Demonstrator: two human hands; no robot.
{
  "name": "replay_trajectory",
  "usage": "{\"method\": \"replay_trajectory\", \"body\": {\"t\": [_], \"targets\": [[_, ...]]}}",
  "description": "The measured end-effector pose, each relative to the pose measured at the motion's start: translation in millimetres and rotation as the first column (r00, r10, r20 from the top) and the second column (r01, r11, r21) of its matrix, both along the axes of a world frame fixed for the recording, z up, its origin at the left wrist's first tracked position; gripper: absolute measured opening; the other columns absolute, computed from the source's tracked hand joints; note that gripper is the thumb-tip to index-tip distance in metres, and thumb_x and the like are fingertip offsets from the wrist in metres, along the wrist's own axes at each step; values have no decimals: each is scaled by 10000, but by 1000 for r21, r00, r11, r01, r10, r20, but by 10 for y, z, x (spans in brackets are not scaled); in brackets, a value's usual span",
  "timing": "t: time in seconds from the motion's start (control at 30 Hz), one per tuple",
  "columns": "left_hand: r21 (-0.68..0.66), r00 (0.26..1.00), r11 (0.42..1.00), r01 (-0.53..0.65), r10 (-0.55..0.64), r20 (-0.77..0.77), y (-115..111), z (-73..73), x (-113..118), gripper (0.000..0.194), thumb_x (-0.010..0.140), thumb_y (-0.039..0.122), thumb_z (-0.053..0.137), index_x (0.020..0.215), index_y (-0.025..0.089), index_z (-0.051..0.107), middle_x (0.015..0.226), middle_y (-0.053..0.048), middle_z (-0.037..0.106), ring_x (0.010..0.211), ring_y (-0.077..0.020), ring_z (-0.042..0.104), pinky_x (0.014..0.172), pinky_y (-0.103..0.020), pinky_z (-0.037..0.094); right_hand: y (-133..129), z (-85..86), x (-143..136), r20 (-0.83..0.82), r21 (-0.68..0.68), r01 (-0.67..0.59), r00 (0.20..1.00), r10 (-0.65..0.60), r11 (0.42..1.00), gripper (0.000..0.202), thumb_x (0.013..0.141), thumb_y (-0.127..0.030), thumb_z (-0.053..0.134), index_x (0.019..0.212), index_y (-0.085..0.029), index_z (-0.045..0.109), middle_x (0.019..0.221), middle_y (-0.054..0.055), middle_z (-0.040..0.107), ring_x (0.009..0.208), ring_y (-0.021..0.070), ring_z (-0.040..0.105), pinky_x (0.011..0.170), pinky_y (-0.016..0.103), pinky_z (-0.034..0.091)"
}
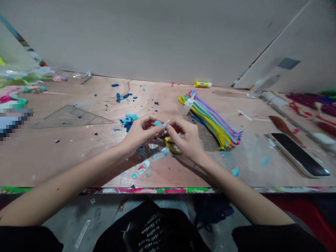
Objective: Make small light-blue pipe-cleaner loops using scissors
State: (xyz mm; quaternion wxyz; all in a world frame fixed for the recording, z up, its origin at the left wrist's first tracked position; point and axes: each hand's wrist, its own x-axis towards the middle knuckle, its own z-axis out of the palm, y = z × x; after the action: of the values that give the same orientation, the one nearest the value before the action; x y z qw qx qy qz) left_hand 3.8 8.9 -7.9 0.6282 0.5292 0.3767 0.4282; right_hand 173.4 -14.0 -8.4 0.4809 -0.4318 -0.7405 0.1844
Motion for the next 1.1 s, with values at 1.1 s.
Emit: {"method": "replay_trajectory", "body": {"t": [1.1], "targets": [[0, 996, 996, -90, 90, -22, 111, -77, -80, 295, 694, 302, 823, 924, 160, 706, 752, -23, 689, 647, -113, 629, 595, -224, 514, 56, -52, 4, -296, -255, -116, 954, 36, 960, 333, 879, -483, 594, 721, -191, 571, 655, -12, 521, 588, 115, 463, 542, 248, 419]]}}
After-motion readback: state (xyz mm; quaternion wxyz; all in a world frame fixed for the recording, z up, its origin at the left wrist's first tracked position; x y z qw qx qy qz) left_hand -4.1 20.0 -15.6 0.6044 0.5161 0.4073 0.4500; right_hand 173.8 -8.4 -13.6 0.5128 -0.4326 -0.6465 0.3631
